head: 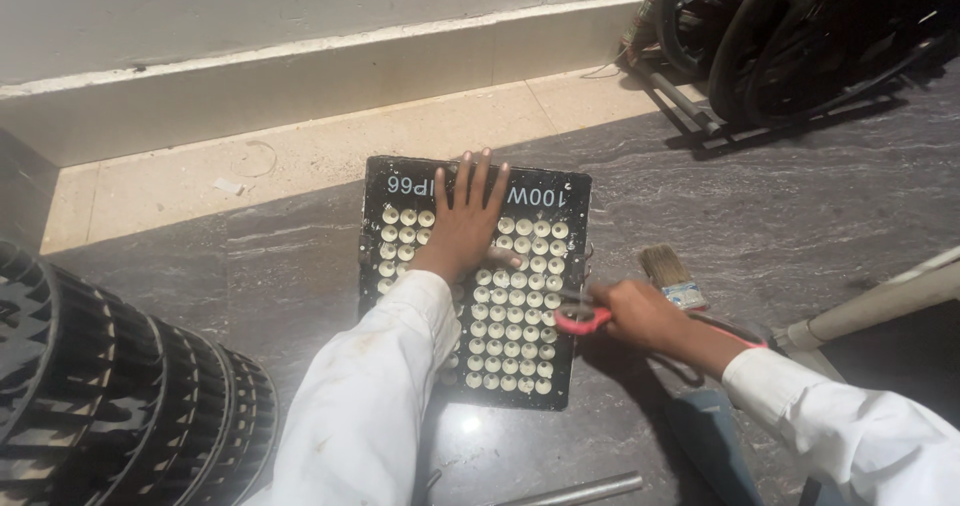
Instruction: The person uses red-handled scissors to trim small white cylindrical components on a black grid panel. Then the person uses the scissors to scrape residue off a silver metal plate placed on a white plastic box.
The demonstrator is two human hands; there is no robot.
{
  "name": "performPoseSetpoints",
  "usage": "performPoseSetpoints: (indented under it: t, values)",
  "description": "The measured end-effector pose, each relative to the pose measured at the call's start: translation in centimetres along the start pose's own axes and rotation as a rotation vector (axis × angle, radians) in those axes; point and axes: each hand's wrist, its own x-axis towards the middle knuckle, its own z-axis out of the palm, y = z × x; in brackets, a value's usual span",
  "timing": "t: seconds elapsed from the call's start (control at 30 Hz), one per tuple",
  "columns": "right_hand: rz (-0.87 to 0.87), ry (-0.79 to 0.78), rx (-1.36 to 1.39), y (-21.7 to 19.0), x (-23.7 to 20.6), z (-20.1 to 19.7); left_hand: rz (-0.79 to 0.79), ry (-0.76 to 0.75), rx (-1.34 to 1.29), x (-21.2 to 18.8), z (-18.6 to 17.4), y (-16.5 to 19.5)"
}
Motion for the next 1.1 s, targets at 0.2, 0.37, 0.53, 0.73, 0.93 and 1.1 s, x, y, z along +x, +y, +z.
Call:
performPoseSetpoints:
  t: [0.2, 0.37, 0.53, 0.73, 0.93, 1.1]
  values:
    - [0.057, -0.015, -0.064, 0.5, 0.3, -0.6, 0.014, -0.022, 0.024, -0.6, 1.1, -0.2]
    - [-0.158, 0.136, -0.037, 1.1, 0.6, 0.6, 0.046, 0.031, 0.041, -1.1, 1.9, 0.0]
    - [-0.026, 0.037, -0.065, 1.0, 0.8, 0.5, 0.037, -0.016, 0.049, -1.3, 2.1, -0.1]
    - [0.023, 0.03, -0.057, 0.7, 0.3, -0.2, 0.031, -0.015, 0.064, -1.1, 2.1, 0.0]
    - [-0.044, 0.05, -0.066, 1.0, 0.4, 0.3, 0.03, -0.028, 0.044, -1.2, 1.9, 0.0]
    - [-0.002, 0.057, -0.045, 0.9, 0.2, 0.4, 0.034, -0.011, 0.034, -1.4, 1.6, 0.0]
